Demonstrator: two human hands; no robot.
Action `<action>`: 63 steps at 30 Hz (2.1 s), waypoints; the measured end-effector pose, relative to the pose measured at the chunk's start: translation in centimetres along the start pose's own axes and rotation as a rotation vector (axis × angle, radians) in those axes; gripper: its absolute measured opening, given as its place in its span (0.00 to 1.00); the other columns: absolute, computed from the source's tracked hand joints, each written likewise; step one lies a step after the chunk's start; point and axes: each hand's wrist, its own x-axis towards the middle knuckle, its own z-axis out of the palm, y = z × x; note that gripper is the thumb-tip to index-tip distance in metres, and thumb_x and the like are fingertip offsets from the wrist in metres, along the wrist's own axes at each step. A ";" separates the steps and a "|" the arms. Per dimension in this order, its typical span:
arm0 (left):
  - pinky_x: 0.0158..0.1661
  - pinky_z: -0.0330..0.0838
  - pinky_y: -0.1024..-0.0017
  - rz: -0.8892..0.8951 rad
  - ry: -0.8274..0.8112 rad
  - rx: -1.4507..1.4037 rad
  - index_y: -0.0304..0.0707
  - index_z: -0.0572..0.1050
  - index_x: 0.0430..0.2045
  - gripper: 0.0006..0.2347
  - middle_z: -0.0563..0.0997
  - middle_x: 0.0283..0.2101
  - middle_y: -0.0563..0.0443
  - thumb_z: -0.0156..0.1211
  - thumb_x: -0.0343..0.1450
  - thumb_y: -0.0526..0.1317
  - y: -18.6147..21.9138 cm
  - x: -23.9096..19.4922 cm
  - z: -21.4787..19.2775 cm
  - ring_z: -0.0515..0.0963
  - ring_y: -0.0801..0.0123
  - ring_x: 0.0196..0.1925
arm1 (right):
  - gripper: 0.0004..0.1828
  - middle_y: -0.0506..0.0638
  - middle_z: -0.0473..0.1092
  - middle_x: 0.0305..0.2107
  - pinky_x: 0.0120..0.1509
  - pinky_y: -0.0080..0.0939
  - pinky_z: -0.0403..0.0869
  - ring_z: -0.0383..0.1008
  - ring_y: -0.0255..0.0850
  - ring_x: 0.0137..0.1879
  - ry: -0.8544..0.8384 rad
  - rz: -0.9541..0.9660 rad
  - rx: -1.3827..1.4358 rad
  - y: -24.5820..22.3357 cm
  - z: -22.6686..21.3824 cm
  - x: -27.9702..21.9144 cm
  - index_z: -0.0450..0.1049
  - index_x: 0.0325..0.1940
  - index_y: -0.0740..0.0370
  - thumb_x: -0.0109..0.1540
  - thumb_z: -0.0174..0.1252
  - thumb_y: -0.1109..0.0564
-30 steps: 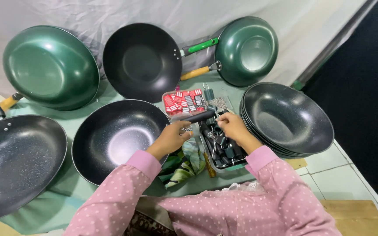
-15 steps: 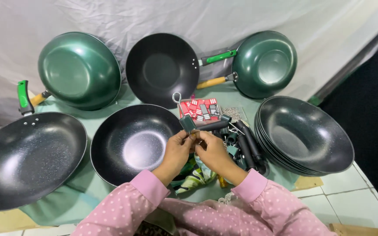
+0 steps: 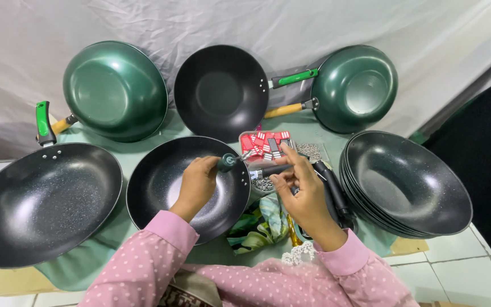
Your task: Attaching a handle to a wok using a screwdriver and screws
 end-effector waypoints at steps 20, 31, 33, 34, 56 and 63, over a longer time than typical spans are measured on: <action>0.39 0.78 0.66 0.043 -0.126 -0.010 0.53 0.81 0.44 0.13 0.83 0.35 0.58 0.69 0.66 0.37 1.1 0.3 -0.9 0.82 0.64 0.38 | 0.11 0.50 0.78 0.27 0.33 0.39 0.76 0.78 0.40 0.23 -0.251 0.262 -0.106 12.8 2.4 -0.7 0.80 0.48 0.48 0.68 0.51 0.56; 0.49 0.79 0.55 -0.183 0.010 -0.625 0.27 0.50 0.71 0.36 0.72 0.58 0.29 0.65 0.73 0.43 4.2 0.4 -1.0 0.81 0.46 0.47 | 0.12 0.54 0.73 0.21 0.17 0.27 0.73 0.72 0.33 0.18 -0.262 0.775 0.429 14.5 5.3 -1.4 0.72 0.52 0.65 0.69 0.44 0.63; 0.48 0.80 0.55 -0.191 0.027 -0.657 0.30 0.38 0.73 0.48 0.62 0.66 0.23 0.71 0.68 0.48 3.5 0.2 0.7 0.79 0.40 0.51 | 0.12 0.54 0.72 0.21 0.18 0.30 0.73 0.71 0.35 0.18 -0.239 0.820 0.499 14.1 5.8 -1.2 0.72 0.51 0.64 0.70 0.43 0.62; 0.48 0.80 0.55 -0.192 0.027 -0.657 0.30 0.38 0.73 0.48 0.62 0.66 0.23 0.71 0.68 0.48 3.7 0.0 1.1 0.79 0.40 0.51 | 0.12 0.54 0.72 0.21 0.18 0.30 0.73 0.71 0.35 0.18 -0.239 0.821 0.499 14.0 5.9 -1.2 0.72 0.51 0.64 0.70 0.43 0.62; 0.47 0.82 0.74 -0.446 0.272 -1.043 0.37 0.69 0.58 0.14 0.78 0.50 0.48 0.54 0.78 0.41 1.8 1.8 -0.2 0.82 0.69 0.48 | 0.11 0.55 0.74 0.22 0.18 0.30 0.73 0.73 0.36 0.19 -0.224 0.763 0.431 18.2 5.4 -1.9 0.73 0.49 0.62 0.70 0.45 0.61; 0.42 0.84 0.70 -0.740 0.257 -1.427 0.34 0.72 0.57 0.14 0.80 0.53 0.40 0.44 0.80 0.40 -1.9 1.9 0.0 0.85 0.57 0.45 | 0.12 0.53 0.73 0.22 0.19 0.29 0.73 0.73 0.35 0.20 -0.189 0.790 0.420 17.8 4.5 -1.6 0.72 0.52 0.61 0.71 0.44 0.60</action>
